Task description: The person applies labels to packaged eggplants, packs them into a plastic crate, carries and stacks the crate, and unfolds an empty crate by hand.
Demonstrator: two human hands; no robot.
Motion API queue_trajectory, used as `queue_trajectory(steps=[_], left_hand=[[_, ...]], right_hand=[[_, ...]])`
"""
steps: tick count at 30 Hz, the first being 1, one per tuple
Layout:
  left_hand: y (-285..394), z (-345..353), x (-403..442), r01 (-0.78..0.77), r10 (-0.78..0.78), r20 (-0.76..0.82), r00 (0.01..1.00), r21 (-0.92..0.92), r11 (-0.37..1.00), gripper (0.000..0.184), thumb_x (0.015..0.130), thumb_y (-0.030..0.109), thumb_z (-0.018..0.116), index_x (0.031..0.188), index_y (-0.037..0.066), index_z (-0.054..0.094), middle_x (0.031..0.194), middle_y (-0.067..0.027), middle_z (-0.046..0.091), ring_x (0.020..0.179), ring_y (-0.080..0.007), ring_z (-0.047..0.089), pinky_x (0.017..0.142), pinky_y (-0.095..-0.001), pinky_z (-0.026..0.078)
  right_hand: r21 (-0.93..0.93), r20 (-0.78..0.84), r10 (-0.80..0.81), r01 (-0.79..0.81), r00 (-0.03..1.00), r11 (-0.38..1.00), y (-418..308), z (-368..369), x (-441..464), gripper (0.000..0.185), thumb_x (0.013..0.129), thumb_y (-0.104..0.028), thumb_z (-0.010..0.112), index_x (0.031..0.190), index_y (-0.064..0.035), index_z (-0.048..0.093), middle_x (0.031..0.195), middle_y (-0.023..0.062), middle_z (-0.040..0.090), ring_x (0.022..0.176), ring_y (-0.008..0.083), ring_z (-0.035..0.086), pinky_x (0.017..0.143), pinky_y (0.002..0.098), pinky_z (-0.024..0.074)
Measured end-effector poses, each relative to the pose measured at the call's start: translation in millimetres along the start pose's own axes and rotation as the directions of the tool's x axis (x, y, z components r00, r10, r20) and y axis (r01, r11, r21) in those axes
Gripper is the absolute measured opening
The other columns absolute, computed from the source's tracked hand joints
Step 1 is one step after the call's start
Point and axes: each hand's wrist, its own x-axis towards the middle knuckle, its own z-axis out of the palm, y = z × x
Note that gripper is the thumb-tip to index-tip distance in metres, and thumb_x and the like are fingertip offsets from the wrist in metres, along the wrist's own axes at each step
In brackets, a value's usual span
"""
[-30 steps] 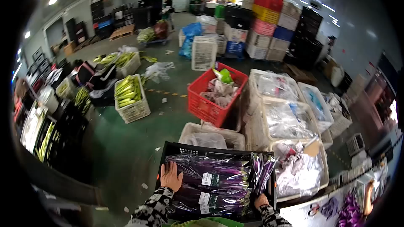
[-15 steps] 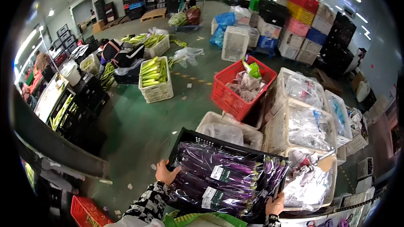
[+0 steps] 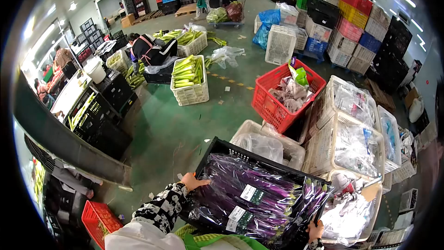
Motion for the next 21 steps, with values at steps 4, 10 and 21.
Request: queue_trajectory(steps=[4,10,21], left_hand=[[0,-6,8,0.059,-0.063,0.031,0.998,0.116,0.992,0.088,0.051,0.068,0.076,0.073,-0.015,0.059,0.068,-0.0144,0.062,0.062,-0.0198,0.059,0.057,-0.0362,0.045],[-13,-57,38,-0.110,0.117,0.103,0.988,-0.069,0.992,0.078,0.056,0.064,0.077,0.072,-0.011,0.062,0.061,-0.0083,0.059,0.051,-0.0151,0.053,0.050,-0.0332,0.042],[-90,-271,136,-0.146,0.179,0.192,0.965,-0.178,0.973,0.065,0.060,0.050,0.082,0.092,-0.005,0.065,0.075,-0.0094,0.064,0.066,-0.0147,0.058,0.061,-0.0325,0.047]], right_hand=[[-0.019,-0.001,0.102,-0.102,0.995,0.995,14,-3,19,0.009,0.081,-0.007,0.057,0.076,-0.0017,0.051,0.054,0.0043,0.048,0.041,0.0140,0.044,0.036,0.0279,0.0344],[-0.254,0.107,0.054,-0.025,0.993,0.967,-99,2,-91,0.039,0.085,-0.026,0.063,0.112,0.0005,0.054,0.084,0.0054,0.055,0.062,0.0123,0.045,0.052,0.0289,0.0399],[-0.100,-0.030,-0.106,0.103,0.994,0.990,-218,219,-252,0.011,0.083,-0.009,0.058,0.084,-0.0004,0.052,0.063,0.0030,0.047,0.053,0.0118,0.042,0.048,0.0296,0.0346]])
